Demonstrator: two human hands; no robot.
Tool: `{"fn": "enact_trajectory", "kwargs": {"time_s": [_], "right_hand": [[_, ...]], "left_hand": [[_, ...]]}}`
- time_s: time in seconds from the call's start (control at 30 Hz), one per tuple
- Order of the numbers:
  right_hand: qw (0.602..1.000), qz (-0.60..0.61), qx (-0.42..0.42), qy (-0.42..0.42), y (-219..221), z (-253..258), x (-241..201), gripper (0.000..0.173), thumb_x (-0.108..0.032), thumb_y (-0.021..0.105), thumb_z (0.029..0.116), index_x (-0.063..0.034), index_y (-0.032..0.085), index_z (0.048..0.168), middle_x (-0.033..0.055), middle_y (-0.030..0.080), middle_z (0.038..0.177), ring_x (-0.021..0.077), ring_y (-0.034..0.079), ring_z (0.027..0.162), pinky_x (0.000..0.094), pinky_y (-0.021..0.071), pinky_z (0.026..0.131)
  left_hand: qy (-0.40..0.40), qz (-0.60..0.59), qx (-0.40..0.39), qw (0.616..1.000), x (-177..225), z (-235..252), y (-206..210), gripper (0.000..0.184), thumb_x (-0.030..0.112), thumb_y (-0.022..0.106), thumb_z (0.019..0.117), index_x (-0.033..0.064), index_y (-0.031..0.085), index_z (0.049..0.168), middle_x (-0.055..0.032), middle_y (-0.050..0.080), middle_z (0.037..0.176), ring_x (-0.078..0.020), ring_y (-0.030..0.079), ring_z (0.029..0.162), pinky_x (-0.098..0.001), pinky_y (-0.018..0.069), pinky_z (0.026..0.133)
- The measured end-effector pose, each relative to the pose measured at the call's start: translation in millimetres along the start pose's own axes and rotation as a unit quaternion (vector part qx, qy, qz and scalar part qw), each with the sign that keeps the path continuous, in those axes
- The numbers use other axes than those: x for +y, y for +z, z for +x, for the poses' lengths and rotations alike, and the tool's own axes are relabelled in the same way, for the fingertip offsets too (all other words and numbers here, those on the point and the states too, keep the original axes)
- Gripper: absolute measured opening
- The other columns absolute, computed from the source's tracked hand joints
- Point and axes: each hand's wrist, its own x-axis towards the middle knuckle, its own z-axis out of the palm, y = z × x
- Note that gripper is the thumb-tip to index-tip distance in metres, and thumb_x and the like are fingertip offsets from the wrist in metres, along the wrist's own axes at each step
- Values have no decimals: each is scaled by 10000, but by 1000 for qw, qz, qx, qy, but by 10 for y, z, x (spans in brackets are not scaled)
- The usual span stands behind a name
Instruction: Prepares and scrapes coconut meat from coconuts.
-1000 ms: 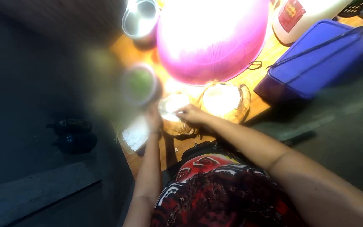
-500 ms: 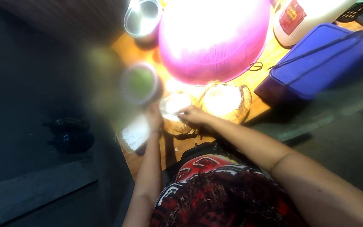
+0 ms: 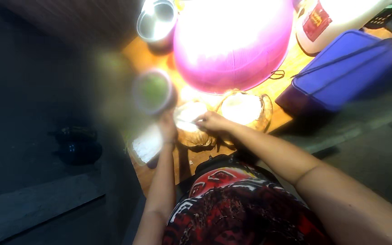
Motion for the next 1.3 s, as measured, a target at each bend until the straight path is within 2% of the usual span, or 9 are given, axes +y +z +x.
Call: {"fn": "enact_trajectory", "kwargs": {"time_s": [0.13, 0.3, 0.43, 0.5, 0.7, 0.77, 0.9, 1.07, 1.3], "right_hand": [[994, 98, 5, 46, 205, -28, -213, 317, -183, 499, 1101, -93, 644, 1368, 126, 631, 803, 162, 533, 580, 345, 499, 586], [998, -15, -55, -6, 26, -83, 54, 281, -153, 552, 1066, -68, 713, 1280, 183, 725, 1146, 298, 693, 1049, 537, 520, 970], [999, 31, 1, -6, 30, 22, 101, 270, -178, 550, 1071, -129, 728, 1269, 87, 688, 823, 147, 604, 666, 372, 535, 680], [998, 54, 13, -13, 121, 62, 59, 273, -178, 551, 1072, -124, 718, 1282, 90, 677, 794, 137, 586, 617, 351, 532, 634], [999, -8, -32, -10, 40, -92, 17, 292, -183, 542, 1076, -120, 711, 1306, 144, 731, 999, 235, 673, 833, 475, 548, 831], [1000, -10, -22, -1, 8, -119, -46, 295, -180, 533, 1080, -125, 709, 1310, 133, 718, 965, 221, 650, 801, 450, 540, 803], [1000, -10, 1, -20, 145, -61, -21, 303, -202, 531, 1083, -130, 705, 1320, 144, 721, 946, 239, 652, 781, 476, 540, 792], [998, -38, -40, -21, -7, -152, -25, 288, -171, 541, 1076, -111, 718, 1295, 152, 736, 1065, 261, 686, 920, 498, 534, 892], [999, -25, -2, -36, 110, -44, -63, 295, -177, 530, 1080, -98, 709, 1301, 162, 728, 987, 263, 676, 834, 496, 547, 834]], "left_hand": [[5, 15, 4, 1000, 2, 9, -7, 370, 227, 520, 1077, -15, 583, 1349, -167, 678, 1174, -152, 651, 1021, -343, 515, 951], [3, 8, 1, 1000, -10, 3, -7, 365, 222, 518, 1077, -9, 586, 1351, -164, 675, 1212, -154, 653, 1064, -338, 515, 974], [0, 2, 2, 1000, -19, 7, 10, 356, 231, 531, 1076, 14, 599, 1350, -146, 687, 1176, -135, 662, 1015, -330, 530, 939], [5, 4, 3, 1000, -13, 2, 7, 355, 224, 531, 1075, 4, 596, 1347, -150, 688, 1139, -134, 657, 968, -326, 532, 908], [5, -1, 1, 1000, -30, -2, 0, 354, 230, 520, 1078, 7, 593, 1344, -126, 684, 1082, -100, 639, 875, -294, 539, 839], [7, 0, 7, 1000, -31, 11, 10, 344, 243, 525, 1076, 18, 603, 1324, -103, 679, 1034, -87, 629, 842, -288, 538, 810], [11, -16, 2, 1000, -26, 12, 6, 351, 223, 526, 1075, -2, 598, 1334, -141, 684, 1162, -117, 656, 1003, -312, 530, 931], [20, 6, -3, 1000, 10, -22, -6, 373, 220, 515, 1077, -33, 584, 1343, -181, 671, 1218, -173, 656, 1092, -363, 516, 997], [11, -22, 4, 1000, 25, -42, 0, 362, 193, 535, 1069, -37, 577, 1346, -168, 676, 1182, -134, 650, 1039, -314, 517, 960]]}}
